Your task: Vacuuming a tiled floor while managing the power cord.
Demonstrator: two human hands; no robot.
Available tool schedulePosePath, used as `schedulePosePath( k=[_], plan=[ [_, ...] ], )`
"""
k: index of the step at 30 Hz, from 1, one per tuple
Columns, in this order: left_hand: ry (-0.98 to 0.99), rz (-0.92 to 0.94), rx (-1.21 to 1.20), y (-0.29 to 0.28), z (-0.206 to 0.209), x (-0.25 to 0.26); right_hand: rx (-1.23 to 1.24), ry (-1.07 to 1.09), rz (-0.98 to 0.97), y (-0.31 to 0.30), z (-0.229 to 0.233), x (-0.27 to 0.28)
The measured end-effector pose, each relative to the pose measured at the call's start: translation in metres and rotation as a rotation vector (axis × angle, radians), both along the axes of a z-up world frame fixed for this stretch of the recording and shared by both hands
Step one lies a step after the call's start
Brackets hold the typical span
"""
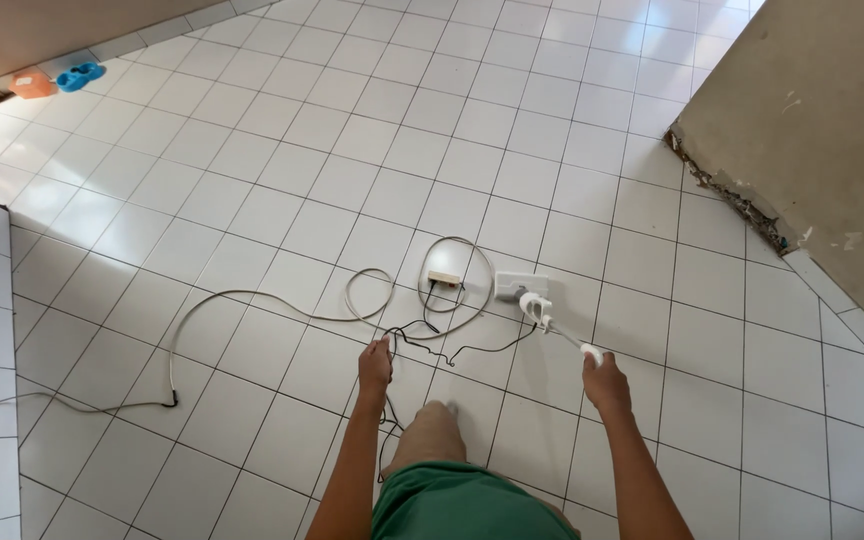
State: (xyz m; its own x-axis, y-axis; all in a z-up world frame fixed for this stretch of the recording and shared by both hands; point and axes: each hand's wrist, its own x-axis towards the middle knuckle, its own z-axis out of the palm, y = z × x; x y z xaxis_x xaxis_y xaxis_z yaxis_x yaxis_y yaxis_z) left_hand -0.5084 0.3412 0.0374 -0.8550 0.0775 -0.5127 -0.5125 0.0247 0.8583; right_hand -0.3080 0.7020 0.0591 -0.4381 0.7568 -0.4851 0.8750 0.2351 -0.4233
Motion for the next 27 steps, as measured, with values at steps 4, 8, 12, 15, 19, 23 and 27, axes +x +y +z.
schedulePosePath(
  k=[4, 8, 12, 15, 19, 23, 27],
  plan=[
    [0.002, 0.005, 0.021, 0.035, -0.014, -0.047, 0.012, 0.012, 0.020, 0.043, 0.006, -0.042],
    [-0.018, 0.022, 0.052, 0.073, -0.018, -0.102, -0.012, 0.046, 0.029, 0.088, 0.014, -0.098],
    [-0.046, 0.024, 0.064, 0.109, -0.011, -0.156, -0.023, 0.046, 0.021, 0.120, 0.027, -0.162],
    [-0.041, 0.012, 0.056, 0.138, -0.001, -0.192, -0.037, 0.043, 0.028, 0.143, 0.022, -0.208],
    [-0.051, -0.026, 0.047, 0.173, 0.002, -0.239, 0.236, 0.238, 0.167, 0.200, -0.093, -0.248],
    [-0.045, 0.007, 0.105, 0.196, -0.007, -0.266, -0.059, 0.147, 0.004, 0.175, -0.024, -0.271],
    [-0.068, 0.048, 0.050, 0.222, -0.003, -0.276, -0.117, 0.124, 0.005, 0.187, -0.006, -0.268]
  ],
)
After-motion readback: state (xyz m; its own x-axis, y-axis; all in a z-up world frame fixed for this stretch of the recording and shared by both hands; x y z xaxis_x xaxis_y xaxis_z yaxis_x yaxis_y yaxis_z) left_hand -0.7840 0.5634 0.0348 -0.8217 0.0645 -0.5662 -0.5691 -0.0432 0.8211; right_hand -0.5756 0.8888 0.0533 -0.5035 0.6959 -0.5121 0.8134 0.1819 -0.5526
